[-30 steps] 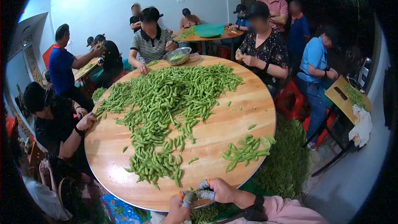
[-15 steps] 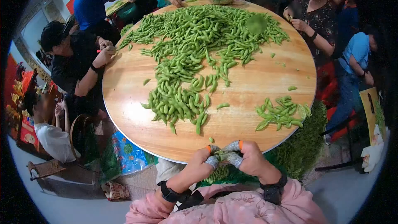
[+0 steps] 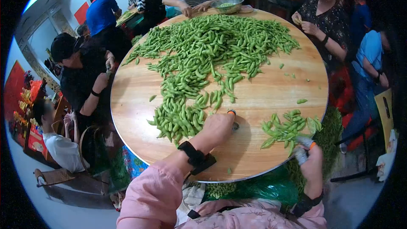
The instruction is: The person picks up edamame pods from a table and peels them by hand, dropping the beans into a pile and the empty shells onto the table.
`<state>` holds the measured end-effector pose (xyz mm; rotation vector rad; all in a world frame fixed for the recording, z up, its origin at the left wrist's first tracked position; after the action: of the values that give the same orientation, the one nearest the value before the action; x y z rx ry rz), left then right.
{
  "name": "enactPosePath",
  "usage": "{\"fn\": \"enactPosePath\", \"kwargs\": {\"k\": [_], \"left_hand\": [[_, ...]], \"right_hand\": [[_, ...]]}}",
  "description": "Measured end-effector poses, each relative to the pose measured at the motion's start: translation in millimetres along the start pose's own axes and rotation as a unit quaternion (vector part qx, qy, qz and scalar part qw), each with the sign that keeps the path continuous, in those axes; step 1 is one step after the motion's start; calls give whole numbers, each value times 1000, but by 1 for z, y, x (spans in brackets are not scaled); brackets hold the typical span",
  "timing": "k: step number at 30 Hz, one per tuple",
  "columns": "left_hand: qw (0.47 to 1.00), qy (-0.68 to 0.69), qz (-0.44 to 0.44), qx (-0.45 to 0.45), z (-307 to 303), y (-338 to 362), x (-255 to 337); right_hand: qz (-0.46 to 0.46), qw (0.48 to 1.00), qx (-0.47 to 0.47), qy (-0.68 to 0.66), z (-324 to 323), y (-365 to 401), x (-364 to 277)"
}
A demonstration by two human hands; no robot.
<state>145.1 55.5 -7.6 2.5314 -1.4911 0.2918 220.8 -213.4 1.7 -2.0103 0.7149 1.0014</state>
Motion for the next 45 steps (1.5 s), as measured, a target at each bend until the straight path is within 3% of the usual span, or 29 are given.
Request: {"fn": "enactPosePath", "kwargs": {"k": [6,8,9,10,12,13,14,16,18,19,20,21,22,24,25,29,31,34,36,38,45], "left_hand": [[999,-43,21,19,2,11,-3],[993,104,-2,49,-10,27,-4],[969,225,33,94,-9,33,-7],[969,226,30,90,-6,42,-9],[836,542,-78,14,-7,66,-6],[799,597,-78,0,-12,81,2],[787,611,-83,0,-7,92,3],[775,628,-72,8,-5,110,9],[781,621,-70,10,0,119,3],[815,577,-55,-7,-1,123,-2],[847,529,-39,-22,-2,125,-6],[879,474,-37,-27,-10,126,-5],[877,478,-41,-29,-14,125,-4],[940,332,2,-78,-21,122,-2],[951,283,-31,-121,-27,124,0],[931,339,-6,-136,-8,126,-4],[910,407,-22,-73,-3,131,-1],[945,320,-40,-54,-1,137,4],[950,309,-13,-35,3,138,6],[968,238,56,65,2,139,6],[970,194,94,110,5,138,6]], "right_hand": [[8,988,-137,-65,50,-3,-18],[-14,974,-168,-150,71,-3,-17],[-11,974,-167,-150,78,-5,-17],[-2,961,-188,-202,86,-4,-19],[13,944,-210,-252,99,-3,-25],[53,920,-206,-330,107,-2,-29],[91,888,-200,-404,115,0,-31],[66,891,-194,-405,126,4,-27],[19,921,-219,-322,118,3,-35],[35,945,-231,-227,110,-1,-47],[38,945,-234,-225,108,-3,-47],[-37,952,-251,-173,106,-3,-48],[-111,950,-265,-120,104,-3,-49],[-147,943,-291,-71,101,-8,-55],[-187,932,-309,-22,100,-9,-57],[-212,929,-304,-16,99,-7,-58],[-9,973,-175,-147,99,3,-52],[62,941,-215,-255,93,4,-48],[86,919,-225,-311,93,10,-47],[121,893,-257,-350,92,8,-51],[162,851,-234,-440,93,12,-48]]}}
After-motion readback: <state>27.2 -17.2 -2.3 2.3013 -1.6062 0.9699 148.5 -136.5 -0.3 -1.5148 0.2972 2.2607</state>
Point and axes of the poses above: each hand's wrist, its own y-axis away from the middle knuckle, its own z-axis out of the palm, x = y × z, the point moved 1 cm from there along -y, towards the middle knuckle, and after that the axes turned 15 degrees about -z, right-handed, at the moved point
